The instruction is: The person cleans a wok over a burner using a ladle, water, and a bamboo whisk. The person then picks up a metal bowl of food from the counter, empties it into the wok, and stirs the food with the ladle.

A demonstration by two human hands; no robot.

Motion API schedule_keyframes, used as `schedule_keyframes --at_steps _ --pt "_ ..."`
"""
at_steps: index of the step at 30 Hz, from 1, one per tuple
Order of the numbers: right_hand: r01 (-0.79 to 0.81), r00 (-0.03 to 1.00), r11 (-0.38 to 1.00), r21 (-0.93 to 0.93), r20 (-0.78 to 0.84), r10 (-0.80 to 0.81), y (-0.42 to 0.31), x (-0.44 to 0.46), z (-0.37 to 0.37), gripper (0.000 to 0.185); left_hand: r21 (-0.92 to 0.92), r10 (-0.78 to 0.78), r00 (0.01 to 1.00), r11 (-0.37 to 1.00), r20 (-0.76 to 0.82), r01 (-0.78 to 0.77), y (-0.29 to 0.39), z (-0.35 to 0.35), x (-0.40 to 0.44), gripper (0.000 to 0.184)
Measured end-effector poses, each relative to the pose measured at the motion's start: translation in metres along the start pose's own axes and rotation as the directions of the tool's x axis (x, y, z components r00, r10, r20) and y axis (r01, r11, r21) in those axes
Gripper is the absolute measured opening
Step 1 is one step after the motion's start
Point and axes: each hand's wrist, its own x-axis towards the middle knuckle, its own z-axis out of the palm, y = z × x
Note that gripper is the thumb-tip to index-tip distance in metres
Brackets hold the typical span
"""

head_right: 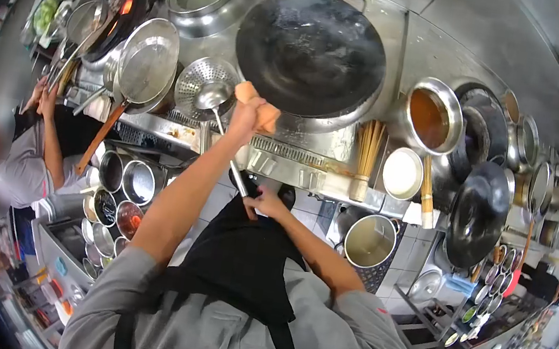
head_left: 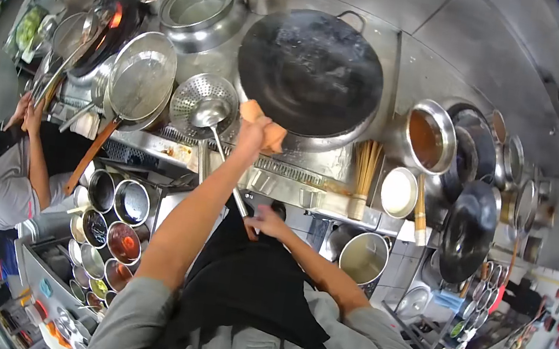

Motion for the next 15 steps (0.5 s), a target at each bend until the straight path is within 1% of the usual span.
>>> schedule_keyframes --at_steps 1,3,4,5,6,7,9,10,11,12,13,15 --pt "-0.121 0.98 0.982 0.145 0.176 0.095 -0.003 0.004 0.007 0.068 -0.004 0.036 0.998 0.999 0.043 -0.035 -0.01 -0.001 0.004 0.035" --pt "-0.077 0.981 0.997 -0.019 0.176 0.079 0.005 0.001 0.004 0.052 0.046 -0.106 0.99 0.994 0.093 0.102 -0.01 0.004 -0.01 0.038" --pt "0.116 0.993 0.97 -0.215 0.025 -0.114 0.011 -0.002 -0.003 0.041 0.031 -0.195 0.972 0.981 0.134 0.193 0.007 0.006 -0.02 0.044" --pt "0.272 0.939 0.866 -0.421 -0.082 -0.334 0.014 -0.001 -0.017 0.031 0.013 -0.178 0.977 0.984 0.116 0.178 0.012 -0.003 -0.018 0.044" --pt "0.244 0.958 0.923 -0.296 -0.077 -0.278 -0.018 -0.014 -0.038 0.026 -0.028 -0.306 0.924 0.947 0.231 0.321 0.018 -0.016 -0.016 0.045" --pt "0.198 0.975 0.965 -0.17 -0.065 -0.212 -0.072 -0.043 -0.057 0.022 -0.055 -0.417 0.838 0.885 0.352 0.463 0.024 -0.03 -0.02 0.045" --pt "0.043 0.999 0.993 -0.106 -0.003 -0.044 -0.118 -0.065 -0.082 0.022 -0.08 -0.415 0.795 0.865 0.443 0.496 0.065 -0.054 -0.054 0.045" --pt "0.028 0.999 0.999 -0.022 -0.016 -0.029 -0.139 -0.064 -0.089 0.024 -0.093 -0.404 0.804 0.869 0.435 0.486 0.093 -0.065 -0.074 0.045" --pt "0.013 1.0 0.998 0.061 -0.028 -0.012 -0.158 -0.062 -0.097 0.026 -0.183 -0.367 0.797 0.847 0.479 0.499 0.119 -0.075 -0.095 0.042" --pt "0.027 0.999 0.996 0.081 -0.033 -0.024 -0.187 -0.049 -0.111 0.023 -0.27 -0.323 0.791 0.816 0.52 0.511 0.132 -0.087 -0.109 0.039" --pt "0.047 0.998 0.993 0.108 -0.053 -0.041 -0.222 -0.025 -0.123 0.019 -0.267 -0.292 0.756 0.811 0.586 0.521 0.13 -0.104 -0.11 0.049" --pt "0.215 0.977 0.931 0.296 -0.057 -0.207 -0.28 0.03 -0.132 0.013 -0.258 -0.28 0.83 0.86 0.483 0.44 0.137 -0.121 -0.124 0.048"
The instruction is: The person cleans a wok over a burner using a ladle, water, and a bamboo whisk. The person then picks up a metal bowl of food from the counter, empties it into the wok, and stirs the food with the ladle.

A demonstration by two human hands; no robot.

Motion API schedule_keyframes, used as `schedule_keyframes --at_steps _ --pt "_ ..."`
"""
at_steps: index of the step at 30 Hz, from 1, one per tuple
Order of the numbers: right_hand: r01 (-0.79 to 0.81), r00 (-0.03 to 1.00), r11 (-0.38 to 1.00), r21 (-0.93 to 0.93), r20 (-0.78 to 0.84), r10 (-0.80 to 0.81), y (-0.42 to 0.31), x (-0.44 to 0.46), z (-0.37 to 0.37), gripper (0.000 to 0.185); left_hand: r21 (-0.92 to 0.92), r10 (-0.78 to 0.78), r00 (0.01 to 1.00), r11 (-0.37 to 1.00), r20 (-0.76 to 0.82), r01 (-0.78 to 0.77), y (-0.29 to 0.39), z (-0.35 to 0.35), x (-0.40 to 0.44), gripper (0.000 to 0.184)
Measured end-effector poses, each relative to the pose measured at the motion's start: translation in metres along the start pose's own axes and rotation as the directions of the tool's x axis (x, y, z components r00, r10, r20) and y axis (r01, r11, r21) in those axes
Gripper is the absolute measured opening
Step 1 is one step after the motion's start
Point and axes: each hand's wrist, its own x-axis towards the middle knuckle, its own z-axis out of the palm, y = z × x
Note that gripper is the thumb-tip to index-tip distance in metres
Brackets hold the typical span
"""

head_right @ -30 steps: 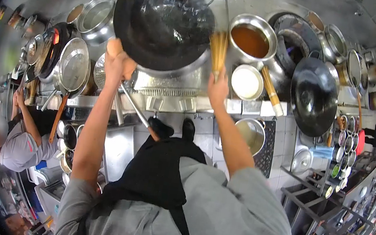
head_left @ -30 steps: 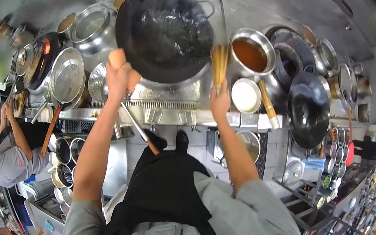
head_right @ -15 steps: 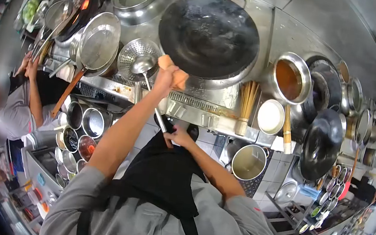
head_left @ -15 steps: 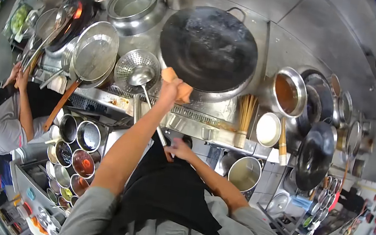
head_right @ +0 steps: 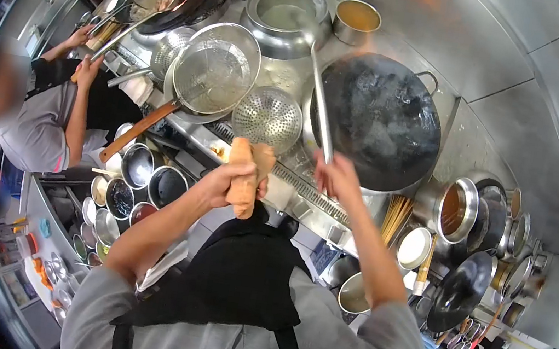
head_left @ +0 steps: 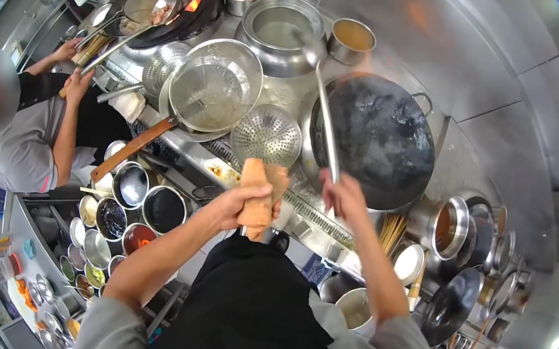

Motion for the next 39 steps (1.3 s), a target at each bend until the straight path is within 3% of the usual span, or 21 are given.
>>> schedule_keyframes --at_steps 2,3,8,9,10,11,12,14,15,16,18,20,22,26,29,30,32,33,35,36,39 --pt "0.023 0.983 0.899 -0.437 -0.153 -0.1 -0.038 0.071 0.007 0.017 0.05 0.036 0.999 0.998 -0.01 -0.035 -0.001 -0.011 -0.013 0.048" --pt "0.268 0.852 0.648 -0.713 -0.138 -0.505 -0.027 0.129 0.0 0.021 0.094 0.056 0.998 0.994 -0.023 -0.053 0.0 -0.014 -0.018 0.048" --pt "0.214 0.647 0.343 -0.915 -0.131 -0.752 -0.041 0.262 0.03 0.019 0.065 0.108 0.994 0.992 -0.009 -0.108 0.009 -0.008 -0.039 0.045" --pt "0.165 0.893 0.818 -0.551 -0.268 -0.361 -0.05 0.265 0.038 0.014 0.047 0.088 0.996 0.995 -0.023 -0.087 0.008 -0.011 -0.042 0.046" --pt "-0.096 0.987 0.995 -0.042 -0.131 0.09 -0.061 0.264 0.045 0.013 0.03 0.067 0.997 0.997 -0.037 -0.066 0.007 -0.015 -0.044 0.047" --pt "-0.242 0.97 0.903 0.355 0.054 0.239 -0.069 0.263 0.045 0.008 0.076 0.06 0.997 0.996 -0.052 -0.056 0.005 -0.021 -0.045 0.053" --pt "-0.234 0.971 0.905 0.354 0.05 0.232 -0.074 0.261 0.046 0.008 0.08 0.061 0.997 0.995 -0.045 -0.058 0.003 -0.031 -0.046 0.053" --pt "-0.431 0.901 0.521 0.736 0.386 0.2 -0.08 0.244 0.035 0.013 -0.031 0.011 0.994 0.999 -0.108 -0.014 0.004 -0.052 -0.047 0.049" --pt "-0.415 0.907 0.456 0.787 0.399 0.136 -0.082 0.232 0.034 0.021 -0.084 0.02 1.0 0.996 0.018 -0.018 0.007 -0.061 -0.049 0.05" --pt "-0.395 0.916 0.455 0.798 0.381 0.128 -0.081 0.228 0.029 0.021 -0.077 -0.022 1.0 0.997 0.018 0.023 0.009 -0.078 -0.055 0.054" --pt "-0.372 0.908 0.289 0.882 0.411 -0.086 -0.083 0.223 0.018 0.022 -0.11 0.1 0.995 0.989 -0.031 -0.103 0.01 -0.068 -0.062 0.059" --pt "-0.308 0.914 0.305 0.901 0.37 -0.168 -0.089 0.234 0.013 0.025 -0.131 0.05 0.992 0.989 -0.117 -0.065 0.023 -0.045 -0.072 0.057" --pt "-0.259 0.889 0.093 0.961 0.275 -0.367 -0.104 0.258 0.007 0.025 -0.151 -0.001 0.98 0.988 -0.201 -0.03 0.026 -0.054 -0.072 0.055" --pt "-0.234 0.829 -0.032 0.972 0.182 -0.529 -0.119 0.275 -0.003 0.025 -0.08 0.024 0.998 0.997 0.052 -0.019 0.022 -0.089 -0.061 0.048" --pt "-0.145 0.905 0.306 0.941 0.251 -0.343 -0.119 0.258 -0.007 0.018 -0.027 -0.002 0.999 1.0 0.053 0.004 0.028 -0.085 -0.052 0.049" --pt "-0.126 0.911 0.307 0.943 0.232 -0.341 -0.114 0.248 -0.006 0.018 -0.028 -0.018 0.998 0.999 0.067 0.02 0.03 -0.083 -0.049 0.049" --pt "0.104 0.992 0.867 0.487 -0.116 -0.054 -0.11 0.231 0.031 0.014 -0.018 -0.027 0.999 0.999 0.032 0.028 0.037 -0.077 -0.055 0.049" --pt "0.101 0.992 0.866 0.489 -0.112 -0.052 -0.102 0.224 0.044 0.014 -0.016 -0.036 0.997 0.999 0.072 0.037 0.036 -0.085 -0.05 0.049" --pt "0.121 0.951 0.992 0.019 -0.288 -0.111 -0.087 0.216 0.064 0.018 -0.027 -0.042 0.996 0.999 0.079 0.045 0.036 -0.078 -0.045 0.052" --pt "0.12 0.952 0.993 0.022 -0.285 -0.109 -0.081 0.219 0.069 0.018 -0.038 -0.05 0.995 0.998 0.091 0.053 0.036 -0.072 -0.041 0.055" --pt "0.052 0.912 0.946 -0.319 -0.371 -0.175 -0.057 0.232 0.065 0.027 -0.011 -0.086 0.995 0.996 0.054 0.086 0.036 -0.038 -0.025 0.061"
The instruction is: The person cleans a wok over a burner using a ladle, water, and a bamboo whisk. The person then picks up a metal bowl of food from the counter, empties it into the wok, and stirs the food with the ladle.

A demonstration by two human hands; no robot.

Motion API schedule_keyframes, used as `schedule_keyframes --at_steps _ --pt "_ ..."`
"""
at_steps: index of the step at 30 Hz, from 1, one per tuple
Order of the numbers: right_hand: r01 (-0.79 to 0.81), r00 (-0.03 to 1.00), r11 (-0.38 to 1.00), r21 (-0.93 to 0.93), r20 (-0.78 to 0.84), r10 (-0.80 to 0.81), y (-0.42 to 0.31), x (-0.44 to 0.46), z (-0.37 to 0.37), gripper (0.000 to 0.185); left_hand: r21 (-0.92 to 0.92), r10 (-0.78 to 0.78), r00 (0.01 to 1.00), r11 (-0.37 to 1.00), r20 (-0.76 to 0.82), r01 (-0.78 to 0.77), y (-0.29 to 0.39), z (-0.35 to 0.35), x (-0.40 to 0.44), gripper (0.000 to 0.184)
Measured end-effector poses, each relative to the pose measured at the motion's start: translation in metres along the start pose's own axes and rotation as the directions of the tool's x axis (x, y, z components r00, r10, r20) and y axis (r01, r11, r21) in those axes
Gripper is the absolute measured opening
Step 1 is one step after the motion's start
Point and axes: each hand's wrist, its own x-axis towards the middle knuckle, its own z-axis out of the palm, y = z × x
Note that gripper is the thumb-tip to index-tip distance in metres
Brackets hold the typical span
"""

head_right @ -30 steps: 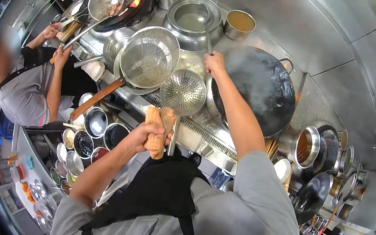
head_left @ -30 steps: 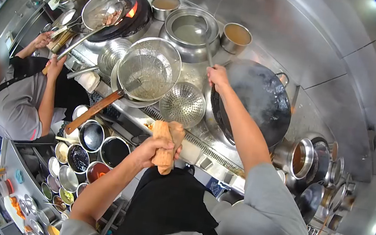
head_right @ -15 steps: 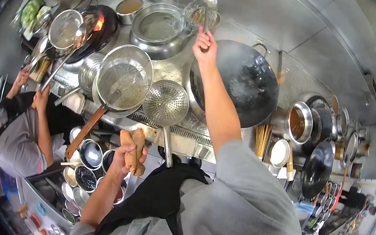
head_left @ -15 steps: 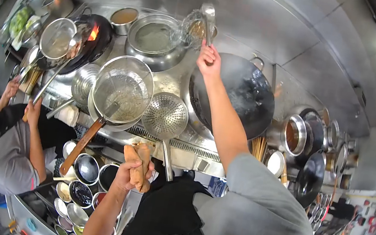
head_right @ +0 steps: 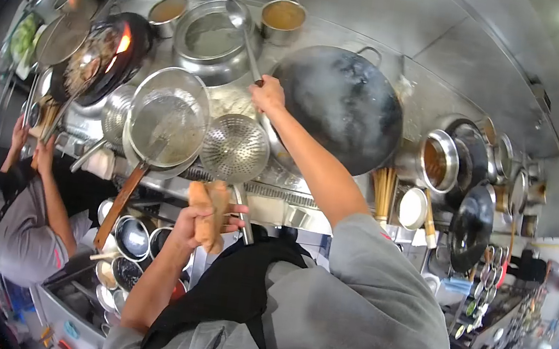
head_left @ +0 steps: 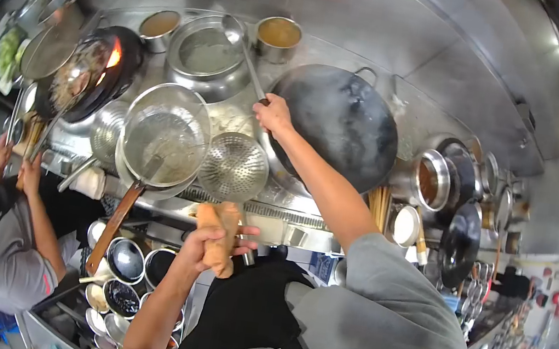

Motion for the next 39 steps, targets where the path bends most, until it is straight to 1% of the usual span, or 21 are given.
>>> schedule_keyframes --at_steps 1,3,4,5,7,8,13,15,21,23,25,26,28,29,31,33,35,36,37,38,39 --pt "0.009 0.999 1.0 0.005 0.033 -0.009 0.0 0.004 0.007 0.027 0.056 0.01 1.0 0.998 -0.014 -0.009 0.0 0.004 -0.003 0.063" --pt "-0.17 0.985 0.931 0.322 0.034 0.168 0.004 0.013 0.019 0.016 0.073 0.003 0.998 0.997 0.059 -0.007 -0.008 -0.013 0.002 0.054" --pt "-0.324 0.938 0.831 0.453 0.267 0.22 0.011 0.033 0.015 0.011 0.089 -0.02 0.999 0.996 0.031 0.017 -0.011 -0.016 0.007 0.051" --pt "-0.546 0.83 0.643 0.537 0.452 0.327 0.001 0.036 0.009 0.008 0.103 -0.042 0.999 0.994 0.002 0.042 -0.015 -0.019 0.01 0.047" --pt "-0.702 0.696 0.341 0.626 0.705 0.139 0.006 0.043 -0.003 0.008 0.134 0.001 1.0 0.991 -0.016 0.002 -0.015 -0.009 0.011 0.041" --pt "-0.708 0.686 0.346 0.616 0.716 0.13 0.003 0.033 -0.008 0.008 0.134 0.0 1.0 0.991 -0.026 0.004 -0.017 -0.007 0.012 0.04" --pt "-0.705 0.678 0.141 0.695 0.718 -0.157 -0.001 -0.057 -0.059 0.01 0.074 -0.048 0.997 0.996 -0.06 0.053 -0.027 0.007 0.024 0.035" --pt "-0.692 0.687 0.146 0.707 0.707 -0.165 -0.016 -0.096 -0.085 0.01 0.047 -0.066 0.997 0.997 -0.027 0.067 -0.027 0.001 0.037 0.034" --pt "-0.634 0.731 0.346 0.692 0.682 -0.027 -0.037 -0.223 -0.174 0.016 0.169 -0.063 0.998 0.984 -0.017 0.065 -0.029 0.023 0.062 0.037" --pt "-0.621 0.756 0.441 0.649 0.643 0.118 -0.031 -0.259 -0.206 0.011 0.191 -0.068 0.994 0.978 -0.088 0.084 -0.05 0.025 0.075 0.037" --pt "-0.538 0.821 0.635 0.554 0.516 0.245 -0.021 -0.279 -0.236 0.013 0.229 -0.065 0.997 0.971 -0.051 0.076 -0.066 0.042 0.08 0.037" --pt "-0.541 0.82 0.629 0.559 0.517 0.245 -0.012 -0.288 -0.246 0.013 0.277 -0.049 0.996 0.959 -0.07 0.066 -0.076 0.05 0.078 0.039" --pt "-0.459 0.859 0.82 0.343 0.407 0.31 0.018 -0.305 -0.254 0.017 0.334 -0.026 0.997 0.941 -0.074 0.05 -0.097 0.067 0.064 0.037" --pt "-0.46 0.859 0.816 0.35 0.408 0.309 0.03 -0.315 -0.252 0.017 0.339 -0.03 0.997 0.939 -0.078 0.054 -0.108 0.077 0.054 0.037" --pt "-0.231 0.947 0.969 -0.086 0.209 0.245 0.052 -0.331 -0.248 0.023 0.305 0.027 0.991 0.952 -0.129 0.014 -0.127 0.098 0.042 0.038" --pt "0.032 0.996 0.911 -0.41 0.086 0.003 0.08 -0.333 -0.252 0.026 0.307 0.017 0.99 0.951 -0.139 0.027 -0.141 0.121 0.041 0.038" --pt "0.349 0.909 0.731 -0.586 0.022 -0.416 0.129 -0.326 -0.246 0.026 0.304 0.167 0.973 0.946 -0.162 -0.112 -0.156 0.146 0.041 0.038" --pt "0.311 0.938 0.818 -0.484 0.019 -0.345 0.143 -0.327 -0.236 0.025 0.355 0.254 0.956 0.916 -0.147 -0.189 -0.164 0.148 0.042 0.038" --pt "0.441 0.892 0.809 -0.389 0.093 -0.441 0.165 -0.322 -0.226 0.024 0.364 0.256 0.956 0.912 -0.146 -0.189 -0.166 0.151 0.038 0.038" --pt "0.074 0.965 0.996 -0.047 0.256 -0.06 0.156 -0.334 -0.215 0.021 0.419 0.31 0.937 0.881 -0.161 -0.219 -0.167 0.154 0.034 0.037" --pt "-0.178 0.892 0.978 -0.106 0.403 0.206 0.144 -0.337 -0.211 0.019 0.474 0.363 0.916 0.845 -0.171 -0.247 -0.169 0.156 0.03 0.037"
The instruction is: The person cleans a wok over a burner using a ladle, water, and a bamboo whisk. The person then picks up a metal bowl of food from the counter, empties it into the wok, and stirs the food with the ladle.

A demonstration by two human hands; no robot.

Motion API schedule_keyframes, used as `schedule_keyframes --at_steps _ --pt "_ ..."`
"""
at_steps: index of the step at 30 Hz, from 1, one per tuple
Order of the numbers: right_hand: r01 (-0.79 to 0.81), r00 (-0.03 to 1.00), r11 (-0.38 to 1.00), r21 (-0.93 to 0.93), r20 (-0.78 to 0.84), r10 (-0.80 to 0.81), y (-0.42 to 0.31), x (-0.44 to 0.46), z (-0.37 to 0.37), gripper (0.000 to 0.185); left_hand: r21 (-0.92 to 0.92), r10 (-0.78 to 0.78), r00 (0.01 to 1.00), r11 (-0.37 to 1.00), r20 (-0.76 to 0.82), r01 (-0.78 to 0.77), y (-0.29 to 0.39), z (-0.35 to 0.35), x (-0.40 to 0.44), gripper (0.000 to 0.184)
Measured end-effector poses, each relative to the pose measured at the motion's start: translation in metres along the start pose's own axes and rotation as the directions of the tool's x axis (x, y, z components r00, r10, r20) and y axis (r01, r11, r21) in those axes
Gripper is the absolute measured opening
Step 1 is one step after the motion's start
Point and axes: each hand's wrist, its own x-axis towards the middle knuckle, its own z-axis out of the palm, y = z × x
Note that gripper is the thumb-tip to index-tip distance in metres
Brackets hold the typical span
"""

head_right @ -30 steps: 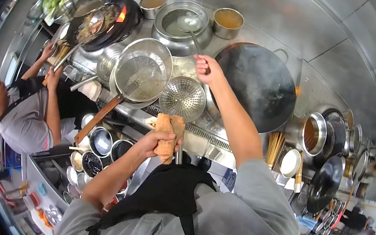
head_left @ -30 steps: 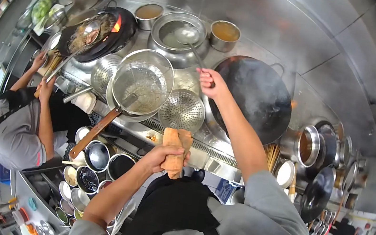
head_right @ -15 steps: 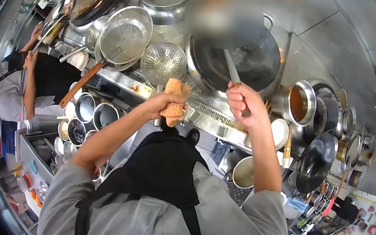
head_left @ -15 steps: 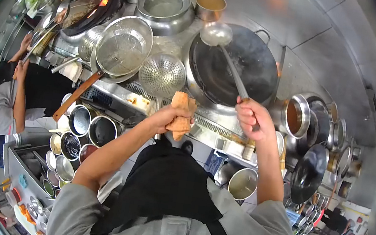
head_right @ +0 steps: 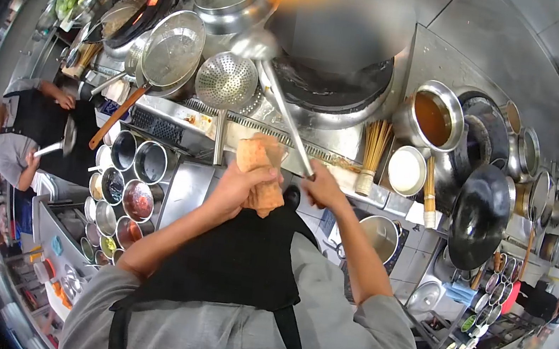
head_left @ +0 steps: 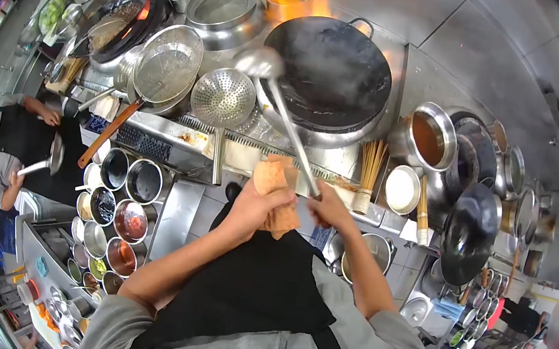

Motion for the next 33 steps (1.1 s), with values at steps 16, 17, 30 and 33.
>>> schedule_keyframes --at_steps 16,17,30,33 --pt "0.379 0.9 0.847 -0.372 -0.066 -0.432 0.146 0.117 0.058 0.024 -0.103 0.042 0.978 0.993 -0.204 -0.064 -0.005 0.0 -0.022 0.03" --pt "0.359 0.841 0.856 -0.373 -0.269 -0.47 0.152 0.117 0.036 0.026 -0.095 0.04 0.982 0.994 -0.187 -0.059 -0.002 0.002 -0.023 0.031" --pt "-0.555 0.598 0.696 -0.456 -0.8 -0.047 0.174 0.053 -0.091 0.05 0.501 0.143 0.962 0.866 -0.231 -0.009 -0.018 -0.044 0.134 0.055" --pt "0.038 0.618 0.999 -0.002 -0.786 -0.025 0.161 0.018 -0.071 0.051 0.902 0.548 0.816 0.236 0.185 -0.363 -0.025 -0.068 0.187 0.055"
